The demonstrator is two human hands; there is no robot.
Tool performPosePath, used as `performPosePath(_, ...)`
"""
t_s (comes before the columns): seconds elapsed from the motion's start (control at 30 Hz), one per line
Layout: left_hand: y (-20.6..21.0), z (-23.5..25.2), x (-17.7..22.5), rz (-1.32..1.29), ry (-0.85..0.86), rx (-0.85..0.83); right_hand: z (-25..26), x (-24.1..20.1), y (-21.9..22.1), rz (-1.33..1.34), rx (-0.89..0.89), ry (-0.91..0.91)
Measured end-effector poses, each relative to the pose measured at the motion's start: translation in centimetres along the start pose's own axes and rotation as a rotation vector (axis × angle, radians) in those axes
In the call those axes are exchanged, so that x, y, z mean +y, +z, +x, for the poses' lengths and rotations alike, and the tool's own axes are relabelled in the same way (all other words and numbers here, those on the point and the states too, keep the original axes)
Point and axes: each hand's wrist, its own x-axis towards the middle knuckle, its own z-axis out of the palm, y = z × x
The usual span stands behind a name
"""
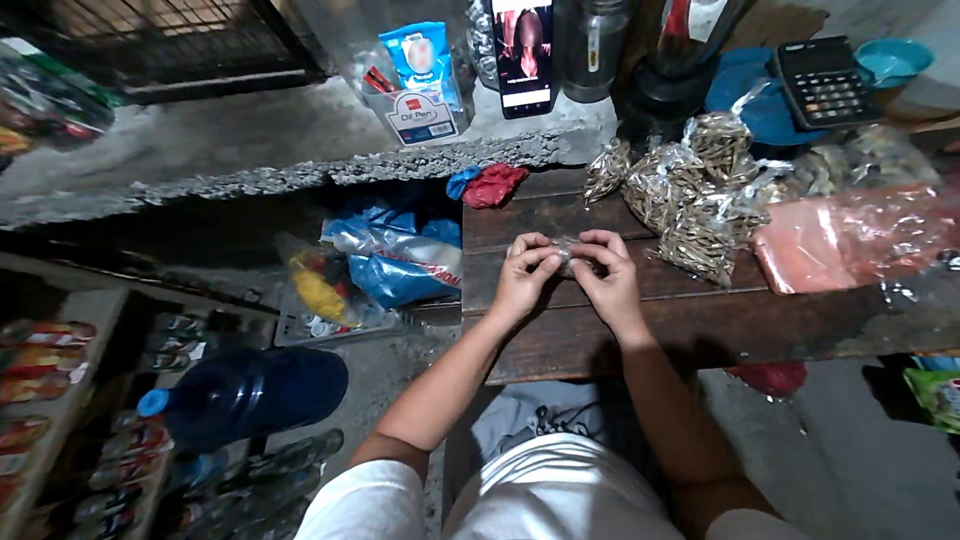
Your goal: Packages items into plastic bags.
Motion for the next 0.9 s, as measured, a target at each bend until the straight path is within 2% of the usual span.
performPosePath(0.33, 0.3, -0.5, 0.4, 0.155, 0.084, 0.05, -0.4, 1.3, 0.9, -0.094, 0.11, -0.175)
performPosePath(0.53, 0.2, -0.4, 1.0, 0.17, -0.011, 0.016, -0.6, 1.0, 1.6, -0.21, 0.085, -0.316)
performPosePath(0.67, 0.2, -0.3, 0.3, 0.267, 0.187, -0.12, -1.0, 0.8, 1.9, -0.243, 0.097, -0.366)
performPosePath(0.9, 1.1, -0.5, 0.6, 0.542, 0.308, -0.159, -1.1, 0.2, 1.7, -0.241, 0.22, -0.253)
